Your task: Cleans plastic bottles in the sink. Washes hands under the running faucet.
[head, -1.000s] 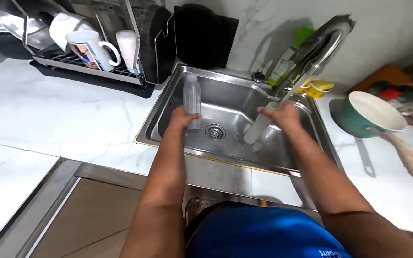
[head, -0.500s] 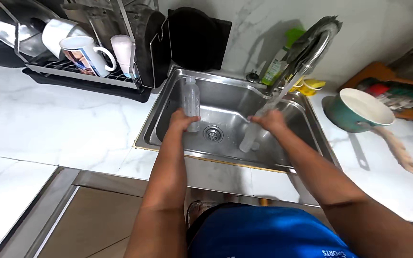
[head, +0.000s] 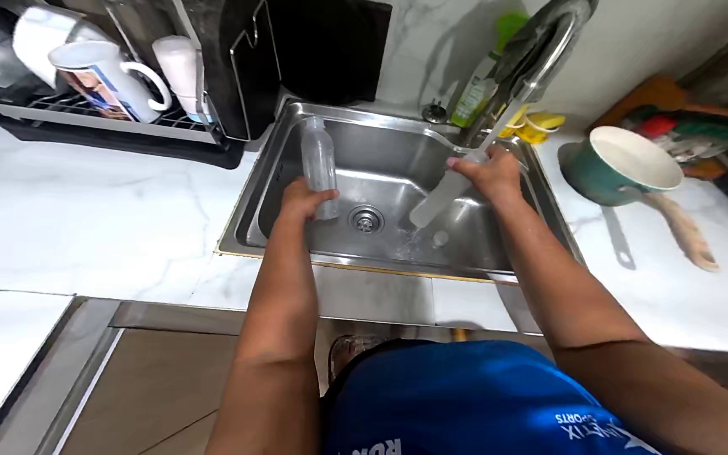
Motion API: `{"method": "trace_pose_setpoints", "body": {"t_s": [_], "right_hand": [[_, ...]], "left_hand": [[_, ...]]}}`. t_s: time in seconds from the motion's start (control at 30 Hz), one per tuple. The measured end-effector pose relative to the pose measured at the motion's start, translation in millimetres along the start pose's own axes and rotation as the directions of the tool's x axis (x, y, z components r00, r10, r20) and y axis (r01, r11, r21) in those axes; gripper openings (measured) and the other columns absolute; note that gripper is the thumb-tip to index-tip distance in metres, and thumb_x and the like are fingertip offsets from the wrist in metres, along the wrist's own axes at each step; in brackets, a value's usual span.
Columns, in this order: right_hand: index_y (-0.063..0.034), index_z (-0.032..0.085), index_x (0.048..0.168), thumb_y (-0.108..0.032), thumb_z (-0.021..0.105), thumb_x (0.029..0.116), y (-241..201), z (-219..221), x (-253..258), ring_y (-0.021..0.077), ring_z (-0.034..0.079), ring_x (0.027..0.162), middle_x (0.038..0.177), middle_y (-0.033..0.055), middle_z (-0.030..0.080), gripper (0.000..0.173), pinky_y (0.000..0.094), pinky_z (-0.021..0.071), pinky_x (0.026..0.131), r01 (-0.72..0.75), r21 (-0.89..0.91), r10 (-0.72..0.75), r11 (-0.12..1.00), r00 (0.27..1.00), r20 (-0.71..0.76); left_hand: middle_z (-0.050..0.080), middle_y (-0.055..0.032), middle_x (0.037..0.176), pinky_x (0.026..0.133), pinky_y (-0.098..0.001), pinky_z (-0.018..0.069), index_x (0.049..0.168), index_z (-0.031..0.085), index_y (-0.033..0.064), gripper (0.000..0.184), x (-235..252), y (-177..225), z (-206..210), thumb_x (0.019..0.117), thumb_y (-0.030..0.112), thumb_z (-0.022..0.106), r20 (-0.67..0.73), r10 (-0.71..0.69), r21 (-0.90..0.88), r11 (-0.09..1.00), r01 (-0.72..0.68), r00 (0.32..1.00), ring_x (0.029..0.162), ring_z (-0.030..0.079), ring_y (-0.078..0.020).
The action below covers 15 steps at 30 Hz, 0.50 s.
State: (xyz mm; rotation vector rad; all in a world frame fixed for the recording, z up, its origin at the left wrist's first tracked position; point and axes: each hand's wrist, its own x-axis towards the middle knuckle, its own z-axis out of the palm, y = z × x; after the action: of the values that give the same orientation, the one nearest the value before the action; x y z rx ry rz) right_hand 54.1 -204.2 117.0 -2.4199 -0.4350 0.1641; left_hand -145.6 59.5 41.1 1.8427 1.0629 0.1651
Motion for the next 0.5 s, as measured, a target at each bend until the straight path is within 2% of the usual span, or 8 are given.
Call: {"method": "trace_pose_setpoints", "body": {"t_s": [0.13, 0.2, 0.23, 0.3, 0.37, 0.4, 0.43, 0.5], "right_hand": [[0.0073, 0.059, 0.129, -0.039, 0.088, 0.0818, 29, 46, 15, 0.0446, 0.062, 0.117, 0.121, 0.0312, 0.065, 0.072, 0.0630, 0.0471, 0.103, 0.002, 0.117, -0.014, 0.993, 0.995, 0.099], [0.0057, 0.060, 0.129, -0.035, 0.088, 0.0826, 34, 53, 26, 0.0365, 0.066, 0.108, 0.116, 0.0266, 0.067, 0.068, 0.0565, 0.0524, 0.096, -0.043, 0.333, 0.031, 0.942, 0.999, 0.043], [0.0037, 0.059, 0.129, -0.037, 0.083, 0.0871, 37, 54, 31, 0.0306, 0.066, 0.101, 0.114, 0.0224, 0.067, 0.064, 0.0511, 0.0550, 0.091, -0.098, 0.461, 0.095, 0.882, 0.995, 0.030], [-0.0046, 0.056, 0.133, -0.045, 0.067, 0.0991, 45, 63, 36, 0.0221, 0.063, 0.092, 0.110, 0.0133, 0.064, 0.053, 0.0414, 0.0559, 0.079, -0.291, 0.682, 0.268, 0.671, 0.953, 0.142], [-0.0106, 0.051, 0.136, -0.054, 0.049, 0.1045, 51, 83, 34, 0.0253, 0.063, 0.092, 0.113, 0.0141, 0.062, 0.054, 0.0421, 0.0562, 0.075, -0.499, 0.765, 0.350, 0.407, 0.859, 0.374], [-0.0122, 0.050, 0.139, -0.055, 0.047, 0.1047, 52, 97, 31, 0.0285, 0.065, 0.097, 0.118, 0.0159, 0.062, 0.055, 0.0441, 0.0576, 0.076, -0.559, 0.784, 0.352, 0.272, 0.815, 0.459], [-0.0131, 0.046, 0.143, -0.055, 0.046, 0.1053, 48, 107, 26, 0.0313, 0.064, 0.106, 0.128, 0.0174, 0.060, 0.057, 0.0465, 0.0582, 0.082, -0.591, 0.797, 0.326, 0.126, 0.783, 0.530], [-0.0147, 0.040, 0.148, -0.048, 0.044, 0.1078, 28, 115, 18, 0.0327, 0.063, 0.117, 0.136, 0.0172, 0.056, 0.052, 0.0469, 0.0584, 0.091, -0.579, 0.803, 0.265, -0.142, 0.759, 0.594]], "left_hand": [[0.059, -0.0321, 0.132, 0.094, -0.0645, 0.0516, 0.148, 0.047, 0.0004, 0.080, 3, 0, 0, 0.0876, 0.038, 0.083, -0.003, 0.013, 0.038, 0.999, -0.013, 1.000, 0.114, 0.063, -0.0466], [0.059, -0.0320, 0.132, 0.093, -0.0634, 0.0524, 0.148, 0.047, 0.0004, 0.079, 1, 0, -2, 0.0882, 0.038, 0.082, 0.000, -0.001, 0.020, 1.000, 0.001, 1.000, 0.113, 0.063, -0.0458], [0.059, -0.0316, 0.132, 0.092, -0.0628, 0.0531, 0.147, 0.047, 0.0007, 0.078, 1, -1, -1, 0.0881, 0.038, 0.083, -0.003, -0.010, 0.004, 1.000, 0.010, 1.000, 0.112, 0.064, -0.0453], [0.059, -0.0318, 0.132, 0.091, -0.0621, 0.0535, 0.148, 0.046, 0.0007, 0.080, 2, 0, 0, 0.0877, 0.037, 0.083, -0.020, -0.019, -0.018, 1.000, 0.019, 1.000, 0.110, 0.064, -0.0452], [0.059, -0.0318, 0.132, 0.091, -0.0620, 0.0535, 0.148, 0.047, 0.0004, 0.080, 4, 1, 0, 0.0871, 0.038, 0.084, -0.035, -0.027, -0.026, 0.999, 0.026, 0.999, 0.111, 0.064, -0.0452], [0.059, -0.0311, 0.131, 0.091, -0.0616, 0.0538, 0.147, 0.048, 0.0008, 0.079, 4, 0, 0, 0.0867, 0.038, 0.084, -0.039, -0.033, -0.031, 0.999, 0.032, 0.999, 0.110, 0.064, -0.0445], [0.060, -0.0305, 0.129, 0.090, -0.0613, 0.0540, 0.146, 0.049, 0.0012, 0.078, 4, -2, 0, 0.0864, 0.038, 0.084, -0.044, -0.037, -0.034, 0.999, 0.035, 0.998, 0.109, 0.065, -0.0438], [0.062, -0.0298, 0.127, 0.090, -0.0620, 0.0538, 0.144, 0.052, 0.0023, 0.076, 5, -5, 0, 0.0861, 0.039, 0.084, -0.046, -0.031, -0.030, 0.999, 0.030, 0.998, 0.108, 0.065, -0.0434]]}}
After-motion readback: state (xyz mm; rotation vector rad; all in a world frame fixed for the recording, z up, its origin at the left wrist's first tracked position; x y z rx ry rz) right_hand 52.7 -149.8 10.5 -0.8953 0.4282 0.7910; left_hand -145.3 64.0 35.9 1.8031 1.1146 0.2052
